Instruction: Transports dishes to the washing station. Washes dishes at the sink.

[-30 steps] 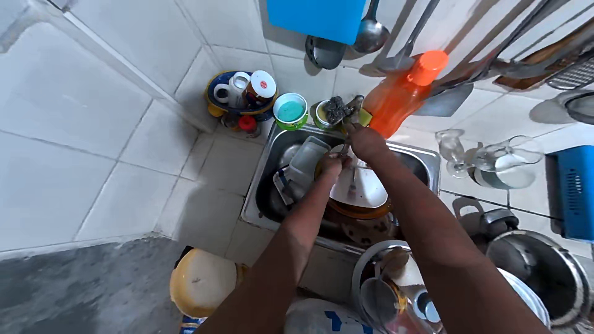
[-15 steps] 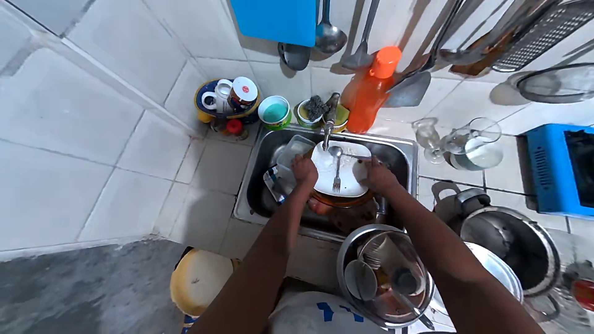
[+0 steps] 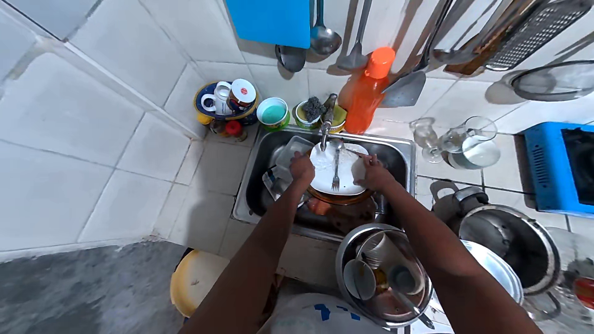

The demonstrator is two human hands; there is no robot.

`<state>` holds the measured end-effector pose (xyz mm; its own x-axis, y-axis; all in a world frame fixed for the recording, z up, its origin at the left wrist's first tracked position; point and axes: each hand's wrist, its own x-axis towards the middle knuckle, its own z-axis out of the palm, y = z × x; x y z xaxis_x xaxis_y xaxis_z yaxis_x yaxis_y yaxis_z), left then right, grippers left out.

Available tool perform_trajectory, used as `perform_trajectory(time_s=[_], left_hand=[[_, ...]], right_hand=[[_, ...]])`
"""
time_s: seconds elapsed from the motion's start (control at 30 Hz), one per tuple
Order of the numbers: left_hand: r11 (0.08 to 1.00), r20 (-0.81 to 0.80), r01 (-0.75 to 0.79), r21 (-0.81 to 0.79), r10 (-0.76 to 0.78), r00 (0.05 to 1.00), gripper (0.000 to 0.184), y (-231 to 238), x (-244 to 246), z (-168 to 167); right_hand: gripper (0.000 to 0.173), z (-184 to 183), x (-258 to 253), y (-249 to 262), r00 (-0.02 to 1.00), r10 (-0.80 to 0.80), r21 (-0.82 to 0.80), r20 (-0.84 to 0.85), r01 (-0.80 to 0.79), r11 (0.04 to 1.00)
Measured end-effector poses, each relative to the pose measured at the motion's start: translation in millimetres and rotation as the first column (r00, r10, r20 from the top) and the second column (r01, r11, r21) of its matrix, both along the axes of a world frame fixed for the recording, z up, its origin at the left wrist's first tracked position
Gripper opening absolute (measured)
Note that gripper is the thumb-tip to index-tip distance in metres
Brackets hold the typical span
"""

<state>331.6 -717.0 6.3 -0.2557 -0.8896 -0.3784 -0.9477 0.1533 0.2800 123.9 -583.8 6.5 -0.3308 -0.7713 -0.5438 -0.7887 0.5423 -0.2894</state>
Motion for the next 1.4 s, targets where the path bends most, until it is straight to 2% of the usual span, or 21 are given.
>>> perform_trajectory(time_s=[0.1,0.2,0.3,0.4,0.47,0.53,0.6,0.63,0.7,0.77,0.83,0.9,0.93,1.0,1.07,1.1,1.17,1.3,1.4], left_hand=[[0.996,0.108,0.058,-0.064,-0.051,0.993,0.044,3,-10,8],[0.998,0.163,0.039,0.052,-0.047,0.986,0.057,9,-18,18],[0.991,0.133,0.008,0.137,-0.026,0.991,0.062,16,-24,20],[0.982,0.134,0.021,0.19,-0.047,0.99,0.053,18,-24,21],[0.968,0.051,0.023,0.25,-0.037,0.998,0.048,14,-21,27],[0.946,-0.153,-0.038,0.323,0.092,0.984,0.05,12,-17,21],[0.905,-0.384,-0.159,0.395,0.32,0.866,0.05,19,-14,2],[0.88,-0.45,-0.21,0.426,0.408,0.795,0.048,24,-13,-4],[0.846,-0.512,-0.262,0.465,0.498,0.7,0.046,34,-11,-6],[0.827,-0.559,-0.272,0.491,0.539,0.63,0.047,37,-5,-2],[0.833,-0.567,-0.271,0.483,0.533,0.628,0.051,37,6,7],[0.863,-0.573,-0.268,0.428,0.488,0.659,0.056,30,14,14],[0.871,-0.58,-0.261,0.416,0.475,0.662,0.057,26,17,15],[0.867,-0.589,-0.241,0.437,0.478,0.652,0.059,20,21,14],[0.855,-0.599,-0.246,0.457,0.501,0.626,0.058,16,21,14],[0.849,-0.603,-0.249,0.465,0.51,0.613,0.058,14,23,16],[0.848,-0.609,-0.252,0.466,0.514,0.604,0.056,13,30,23],[0.828,-0.592,-0.287,0.481,0.548,0.591,0.056,12,46,34],[0.846,-0.602,-0.249,0.472,0.515,0.611,0.055,9,52,39]], right_hand=[[0.113,2,8,2,1.0,-0.018,0.023,-0.021,0.019,1.0],[0.114,-1,22,12,0.992,0.072,0.091,-0.107,-0.062,0.994],[0.117,2,25,10,0.983,0.131,0.143,-0.127,-0.113,0.983],[0.116,5,21,9,0.984,0.148,0.167,-0.1,-0.13,0.977],[0.116,4,16,10,0.986,0.145,0.162,-0.087,-0.13,0.978],[0.117,5,15,9,0.987,0.141,0.171,-0.078,-0.126,0.977],[0.118,5,16,8,0.988,0.142,0.179,-0.067,-0.128,0.975],[0.118,5,16,8,0.987,0.147,0.182,-0.065,-0.133,0.974],[0.116,8,17,9,0.984,0.171,0.207,-0.05,-0.158,0.965],[0.107,18,22,9,0.98,0.198,0.233,-0.036,-0.184,0.955],[0.094,30,36,8,0.984,0.172,0.182,-0.048,-0.16,0.97],[0.085,44,61,2,0.986,0.156,0.0,-0.063,-0.156,0.988],[0.079,48,76,-2,0.98,0.197,-0.102,-0.032,-0.2,0.975],[0.065,46,107,-13,0.93,0.322,-0.263,0.177,-0.27,0.926],[0.057,26,131,-26,0.839,0.377,-0.382,0.393,-0.224,0.897],[0.058,16,136,-31,0.821,0.386,-0.406,0.421,-0.21,0.889],[0.064,-4,131,-40,0.868,0.372,-0.392,0.329,-0.233,0.89],[0.083,-31,82,-50,0.961,0.273,-0.326,0.05,-0.243,0.914],[0.088,-41,63,-56,0.986,0.111,-0.377,-0.123,-0.15,0.914]])
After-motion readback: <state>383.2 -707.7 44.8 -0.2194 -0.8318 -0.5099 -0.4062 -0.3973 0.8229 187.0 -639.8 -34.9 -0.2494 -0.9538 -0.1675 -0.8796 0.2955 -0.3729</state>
